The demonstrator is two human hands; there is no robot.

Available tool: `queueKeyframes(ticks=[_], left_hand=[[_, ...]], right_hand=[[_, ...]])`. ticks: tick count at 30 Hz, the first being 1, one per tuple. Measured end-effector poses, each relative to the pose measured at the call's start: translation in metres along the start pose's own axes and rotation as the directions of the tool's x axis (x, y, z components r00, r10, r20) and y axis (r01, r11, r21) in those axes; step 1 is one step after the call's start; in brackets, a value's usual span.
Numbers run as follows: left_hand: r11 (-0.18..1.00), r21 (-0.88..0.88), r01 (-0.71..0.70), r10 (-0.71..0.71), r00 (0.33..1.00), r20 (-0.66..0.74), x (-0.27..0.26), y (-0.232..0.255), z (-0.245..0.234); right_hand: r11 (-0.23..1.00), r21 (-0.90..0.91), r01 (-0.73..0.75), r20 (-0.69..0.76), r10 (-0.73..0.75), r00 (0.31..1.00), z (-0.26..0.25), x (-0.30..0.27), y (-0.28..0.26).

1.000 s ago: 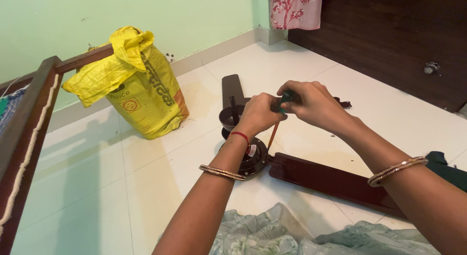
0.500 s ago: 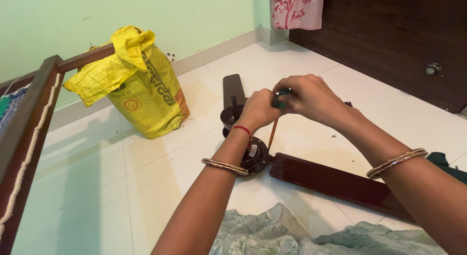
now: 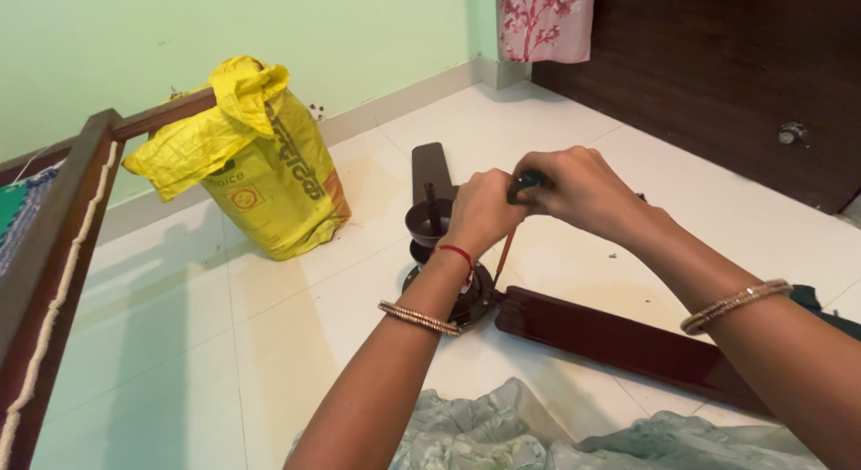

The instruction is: The person wipes a ceiling fan blade with a cloth, then attaches it to the fan motor housing using screws and a screwdriver. They repeat the process for a second blade, securing it in place.

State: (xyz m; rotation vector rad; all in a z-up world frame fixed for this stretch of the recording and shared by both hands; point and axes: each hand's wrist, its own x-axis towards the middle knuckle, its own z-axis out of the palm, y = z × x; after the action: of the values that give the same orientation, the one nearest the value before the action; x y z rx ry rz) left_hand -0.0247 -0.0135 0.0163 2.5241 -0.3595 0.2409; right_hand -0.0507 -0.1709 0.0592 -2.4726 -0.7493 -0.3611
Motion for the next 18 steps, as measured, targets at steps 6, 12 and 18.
queueKeyframes(ticks=[6,12,18], left_hand=[[0.975,-0.113,-0.191,0.176,0.976,-0.129,0.007,0.027,0.012],[0.993,-0.090,-0.080,0.084,0.996,0.033,0.019,0.071,0.060],[0.987,-0.064,-0.148,0.153,0.986,0.073,0.026,0.100,0.133]], right_hand=[[0.997,-0.054,-0.056,-0.252,0.040,0.967,-0.043,-0.025,0.038],[0.892,-0.024,-0.451,-0.381,0.409,0.829,-0.076,-0.077,0.107],[0.772,0.126,-0.623,-0.520,0.586,0.621,-0.060,-0.150,0.196]])
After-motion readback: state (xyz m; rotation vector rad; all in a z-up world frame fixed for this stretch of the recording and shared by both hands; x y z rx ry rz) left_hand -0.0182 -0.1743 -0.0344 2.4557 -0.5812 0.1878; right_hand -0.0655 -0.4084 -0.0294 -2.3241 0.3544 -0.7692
